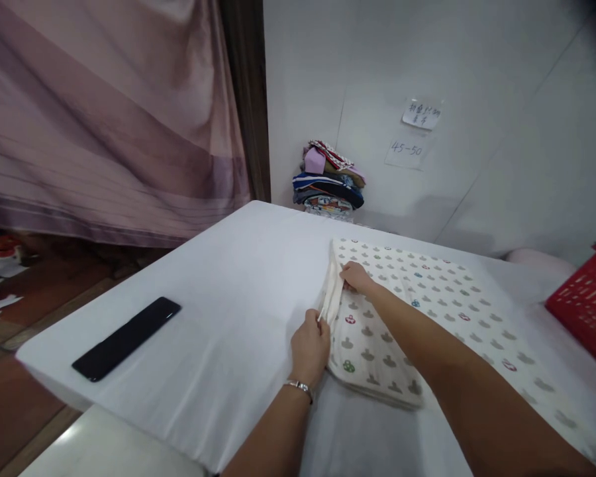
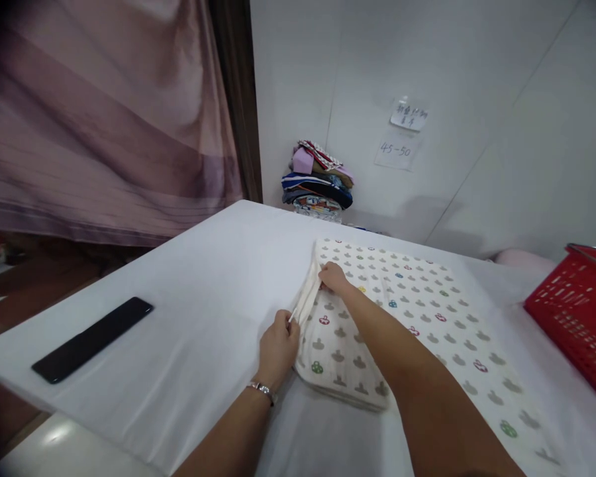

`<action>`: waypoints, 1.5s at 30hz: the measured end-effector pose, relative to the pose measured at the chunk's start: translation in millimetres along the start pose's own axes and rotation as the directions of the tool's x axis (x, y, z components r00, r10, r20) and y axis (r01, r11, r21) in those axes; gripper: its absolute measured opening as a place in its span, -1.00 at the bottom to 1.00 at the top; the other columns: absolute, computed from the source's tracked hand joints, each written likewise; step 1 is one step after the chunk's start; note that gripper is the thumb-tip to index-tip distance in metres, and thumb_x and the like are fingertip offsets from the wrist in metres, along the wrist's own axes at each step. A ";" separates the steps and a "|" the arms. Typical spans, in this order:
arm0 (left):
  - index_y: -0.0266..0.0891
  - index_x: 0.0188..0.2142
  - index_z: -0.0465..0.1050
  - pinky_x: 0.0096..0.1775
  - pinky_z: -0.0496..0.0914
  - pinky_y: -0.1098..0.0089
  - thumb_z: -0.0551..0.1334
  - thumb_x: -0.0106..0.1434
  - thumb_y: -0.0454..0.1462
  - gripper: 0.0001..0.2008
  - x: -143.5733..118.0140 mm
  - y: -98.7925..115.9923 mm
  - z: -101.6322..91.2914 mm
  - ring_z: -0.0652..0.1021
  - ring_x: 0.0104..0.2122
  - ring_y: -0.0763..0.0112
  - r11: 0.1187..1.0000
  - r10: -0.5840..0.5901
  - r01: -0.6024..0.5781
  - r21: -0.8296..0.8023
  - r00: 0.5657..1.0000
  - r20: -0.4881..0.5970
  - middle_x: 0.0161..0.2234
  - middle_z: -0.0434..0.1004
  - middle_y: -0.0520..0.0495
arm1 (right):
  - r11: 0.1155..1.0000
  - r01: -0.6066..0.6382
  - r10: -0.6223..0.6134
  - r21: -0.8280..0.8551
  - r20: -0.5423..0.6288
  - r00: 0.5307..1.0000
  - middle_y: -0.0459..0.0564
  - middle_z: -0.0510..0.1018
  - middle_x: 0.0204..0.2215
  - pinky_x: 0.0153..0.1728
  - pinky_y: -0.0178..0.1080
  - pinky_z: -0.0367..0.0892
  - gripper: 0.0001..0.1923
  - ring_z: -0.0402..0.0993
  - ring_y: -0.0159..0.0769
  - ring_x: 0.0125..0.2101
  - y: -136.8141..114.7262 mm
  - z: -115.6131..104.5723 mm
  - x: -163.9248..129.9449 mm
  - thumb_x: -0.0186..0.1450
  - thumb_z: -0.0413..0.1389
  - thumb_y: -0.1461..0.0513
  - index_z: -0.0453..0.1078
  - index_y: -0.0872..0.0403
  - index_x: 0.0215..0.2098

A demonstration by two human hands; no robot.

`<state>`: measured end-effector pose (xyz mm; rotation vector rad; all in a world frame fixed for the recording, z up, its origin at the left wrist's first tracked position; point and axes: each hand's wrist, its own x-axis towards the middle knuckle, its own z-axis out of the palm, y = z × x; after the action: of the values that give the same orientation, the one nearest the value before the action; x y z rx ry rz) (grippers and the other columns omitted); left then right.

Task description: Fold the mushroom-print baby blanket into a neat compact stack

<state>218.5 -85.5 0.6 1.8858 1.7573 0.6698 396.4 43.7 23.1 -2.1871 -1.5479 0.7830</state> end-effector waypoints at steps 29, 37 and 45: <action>-0.18 -0.15 0.24 -0.42 0.15 0.38 -0.01 0.30 -0.16 -0.79 4.6 -2.0 -13.3 0.53 -0.36 0.28 0.998 -0.045 0.040 0.055 0.994 0.095 -0.38 0.54 -0.07 | 0.946 0.259 -0.288 -0.192 -0.137 0.948 0.06 0.51 -0.09 -0.11 -0.26 0.30 -0.65 0.43 -0.23 -0.12 42.2 -25.7 -18.1 0.30 -0.04 0.22 0.39 0.07 0.01; -0.13 -0.30 0.27 -0.44 0.18 0.38 -0.05 0.28 -0.02 -0.71 12.9 -0.8 -22.3 0.52 -0.35 0.24 0.990 -0.035 0.012 0.141 0.986 0.162 -0.40 0.53 -0.05 | 0.915 -0.070 -0.058 -0.396 -0.301 0.952 0.12 0.32 0.14 0.12 -0.18 0.13 -0.61 0.21 -0.12 0.13 202.6 -110.7 -94.1 0.31 -0.07 0.20 0.34 0.12 0.06; -0.13 -0.37 0.28 -0.44 0.23 0.37 -0.04 0.24 -0.01 -0.70 17.7 4.5 -30.8 0.50 -0.41 0.26 0.982 -0.074 0.040 0.183 0.979 0.188 -0.42 0.51 -0.02 | 0.858 -0.425 0.273 -0.287 -0.445 0.853 0.11 0.26 0.19 0.14 -0.12 0.08 -0.51 0.14 -0.16 0.19 324.4 -156.5 -182.4 0.37 -0.16 0.10 0.20 0.12 0.19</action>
<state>203.3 -67.7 27.8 1.9356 1.7871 0.3033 689.1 -233.7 4.2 -2.7523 -1.1724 0.1068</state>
